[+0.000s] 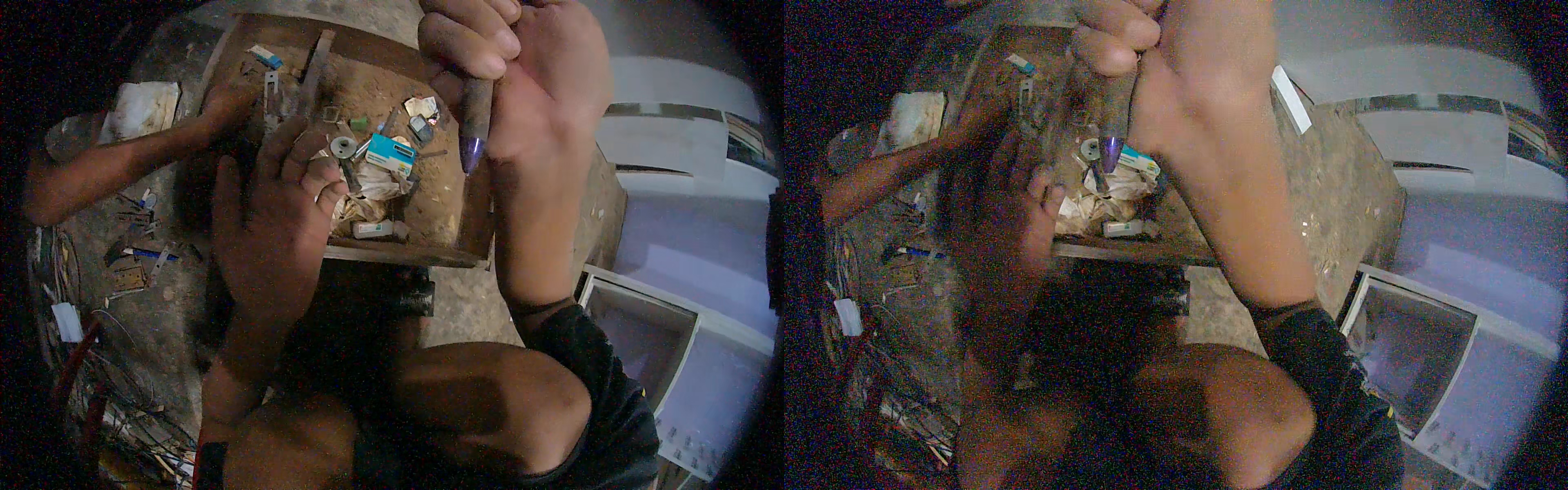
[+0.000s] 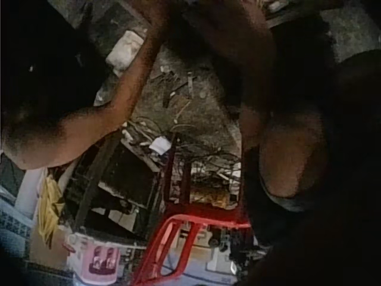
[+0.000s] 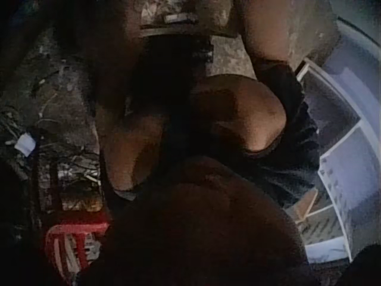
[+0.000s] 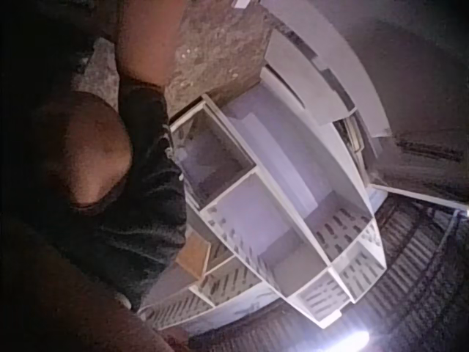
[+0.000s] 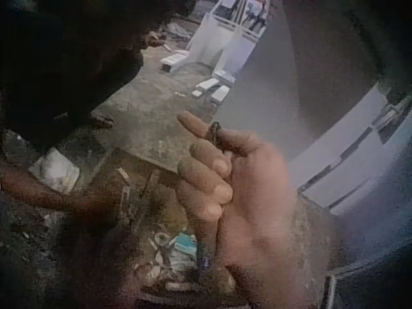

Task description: The person sorts various metal hardware components, hinges, and screws inside a wooden crate on the floor and writes characters on a white box with a pen.

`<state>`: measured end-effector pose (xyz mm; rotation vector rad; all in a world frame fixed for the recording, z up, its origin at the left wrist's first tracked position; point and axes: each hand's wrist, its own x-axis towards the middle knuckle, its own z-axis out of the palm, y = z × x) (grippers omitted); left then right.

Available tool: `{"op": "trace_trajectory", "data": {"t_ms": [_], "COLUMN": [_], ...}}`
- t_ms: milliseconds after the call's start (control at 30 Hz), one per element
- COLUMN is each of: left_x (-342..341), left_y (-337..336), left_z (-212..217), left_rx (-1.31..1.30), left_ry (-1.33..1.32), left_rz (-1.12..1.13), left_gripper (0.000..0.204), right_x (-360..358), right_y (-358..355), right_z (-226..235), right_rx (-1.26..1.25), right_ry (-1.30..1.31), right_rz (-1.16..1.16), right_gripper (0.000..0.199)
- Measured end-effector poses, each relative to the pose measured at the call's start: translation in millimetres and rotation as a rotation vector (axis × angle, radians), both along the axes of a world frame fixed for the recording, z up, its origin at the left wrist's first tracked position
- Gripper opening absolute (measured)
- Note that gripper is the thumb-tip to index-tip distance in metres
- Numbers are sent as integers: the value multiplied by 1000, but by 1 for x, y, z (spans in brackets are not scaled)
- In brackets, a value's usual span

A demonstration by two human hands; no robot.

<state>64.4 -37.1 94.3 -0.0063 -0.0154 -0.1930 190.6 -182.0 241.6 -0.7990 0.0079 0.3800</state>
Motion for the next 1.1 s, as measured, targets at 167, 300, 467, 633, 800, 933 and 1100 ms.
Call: {"op": "trace_trajectory", "data": {"t_ms": [167, 300, 467, 633, 800, 933, 1100], "left_x": [-3, 9, 19, 18, 17, 17, 16], "left_y": [-2, -7, -10, -21, -12, -10, -8], "left_z": [5, 51, 78, 59, 65, 71, 70], "left_rx": [-20, -235, -401, -589, -510, -467, -417], "left_ry": [-55, 171, 161, -194, -130, -138, -143], "left_rz": [-16, -33, -85, 16, -12, -7, 0], "left_gripper": [77, 90, 105, 111, 110, 108, 106], "right_x": [-4, -28, -73, -87, -94, -99, -95], "right_y": [1, 16, 30, 29, 19, 20, 31], "right_z": [5, 4, -10, -7, 9, 19, 11], "right_rx": [91, 20, 136, -175, -243, -304, -326], "right_ry": [-4, -157, -453, -688, -668, -597, -725], "right_rz": [40, -129, -198, -160, -139, -92, -192], "right_gripper": [39, 38, 27, 20, 16, 15, 14]}}
